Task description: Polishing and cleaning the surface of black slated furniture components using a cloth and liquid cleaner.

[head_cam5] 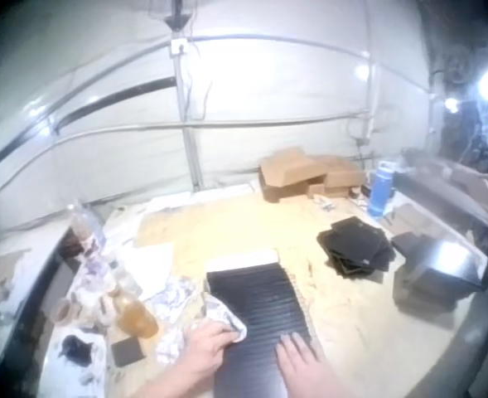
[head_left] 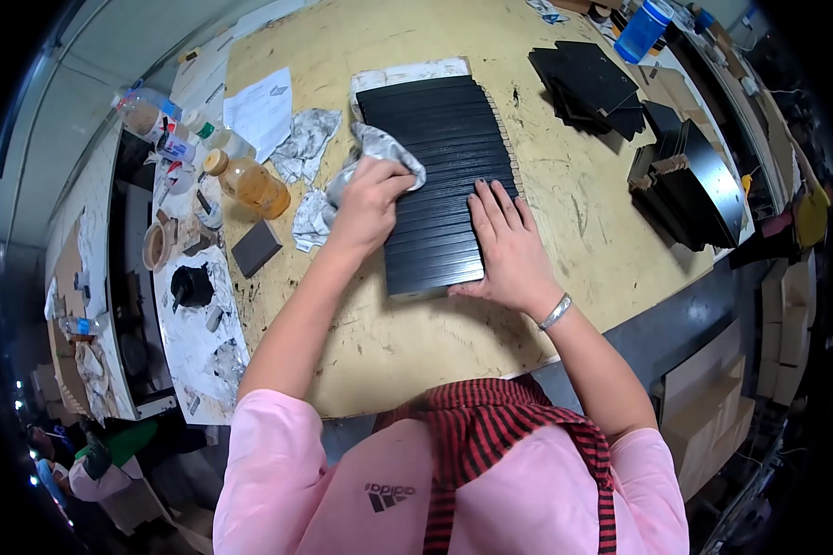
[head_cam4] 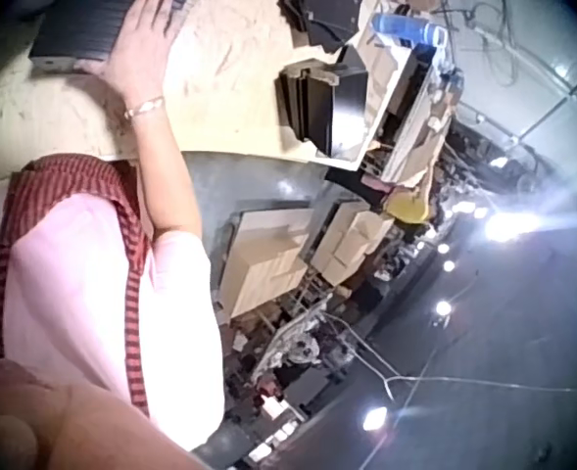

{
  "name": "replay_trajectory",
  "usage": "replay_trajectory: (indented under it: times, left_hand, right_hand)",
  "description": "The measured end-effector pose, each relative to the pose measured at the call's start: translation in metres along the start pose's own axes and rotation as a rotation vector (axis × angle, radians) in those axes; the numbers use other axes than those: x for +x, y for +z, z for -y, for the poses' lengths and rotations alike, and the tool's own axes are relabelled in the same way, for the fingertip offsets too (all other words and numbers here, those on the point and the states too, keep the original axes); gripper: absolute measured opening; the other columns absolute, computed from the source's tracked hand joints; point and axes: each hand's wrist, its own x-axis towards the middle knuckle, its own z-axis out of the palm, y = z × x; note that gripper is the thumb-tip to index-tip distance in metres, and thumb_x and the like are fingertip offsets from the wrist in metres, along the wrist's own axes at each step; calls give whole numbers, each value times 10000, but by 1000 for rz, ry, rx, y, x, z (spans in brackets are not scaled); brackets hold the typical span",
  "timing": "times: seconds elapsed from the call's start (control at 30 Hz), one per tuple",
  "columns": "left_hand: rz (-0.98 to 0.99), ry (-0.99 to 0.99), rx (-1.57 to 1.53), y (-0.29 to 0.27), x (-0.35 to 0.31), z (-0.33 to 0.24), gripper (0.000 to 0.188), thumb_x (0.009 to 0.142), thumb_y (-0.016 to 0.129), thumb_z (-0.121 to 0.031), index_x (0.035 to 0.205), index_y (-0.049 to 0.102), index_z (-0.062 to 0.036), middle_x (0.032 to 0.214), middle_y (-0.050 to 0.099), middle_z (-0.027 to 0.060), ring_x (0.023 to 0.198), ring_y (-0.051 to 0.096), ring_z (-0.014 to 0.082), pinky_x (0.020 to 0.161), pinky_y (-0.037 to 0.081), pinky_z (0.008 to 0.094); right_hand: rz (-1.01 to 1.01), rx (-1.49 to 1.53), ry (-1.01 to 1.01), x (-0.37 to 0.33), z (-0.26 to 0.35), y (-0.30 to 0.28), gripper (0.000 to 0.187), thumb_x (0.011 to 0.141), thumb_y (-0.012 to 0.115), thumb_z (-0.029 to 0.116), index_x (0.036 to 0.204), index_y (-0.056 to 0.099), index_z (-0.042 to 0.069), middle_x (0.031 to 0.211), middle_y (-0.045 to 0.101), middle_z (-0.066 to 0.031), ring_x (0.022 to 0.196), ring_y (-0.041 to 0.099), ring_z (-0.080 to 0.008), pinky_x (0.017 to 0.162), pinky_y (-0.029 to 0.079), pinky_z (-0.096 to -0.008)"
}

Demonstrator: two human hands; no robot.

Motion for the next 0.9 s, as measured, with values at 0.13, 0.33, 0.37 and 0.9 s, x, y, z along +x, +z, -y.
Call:
replay_trajectory:
  times: [0.13, 0.33, 0.37, 0.9]
  left_hand:
    - [106, 44, 29, -19, -15, 7, 285, 775, 600, 91, 998, 734, -26, 969, 668, 76, 958, 602, 283, 842, 497, 370]
    - [95, 171, -8, -2, 0, -17, 352, 719, 604, 95, 1022, 731, -31, 979, 674, 73, 959, 601, 278, 845, 500, 378]
    - [167, 157, -25, -9, 0, -17, 354, 707, 606, 93, 1013, 732, -30, 978, 673, 72, 957, 600, 277, 846, 502, 378]
    - [258, 178, 95, -14, -11, -27, 420, 634, 595, 105, 1002, 737, -39, 971, 646, 68, 931, 569, 284, 854, 495, 346]
  right_hand:
    - [16, -21, 13, -2, -1, 1, 1219, 603, 782, 690, 1458, 362, -70, 1560, 323, -223, 1473, 264, -363, 1198, 215, -507]
    - [8, -32, 2, 0, -2, 1, 1210, 624, 763, 702, 1463, 359, -71, 1564, 321, -223, 1475, 262, -362, 1199, 211, -505]
    - [16, -26, 0, 0, -1, 1, 1213, 624, 763, 702, 1465, 356, -71, 1564, 323, -222, 1476, 262, -361, 1200, 209, -503]
    - [35, -45, 9, -3, 0, 2, 1211, 647, 732, 728, 1472, 351, -72, 1570, 316, -220, 1485, 244, -356, 1207, 192, -495]
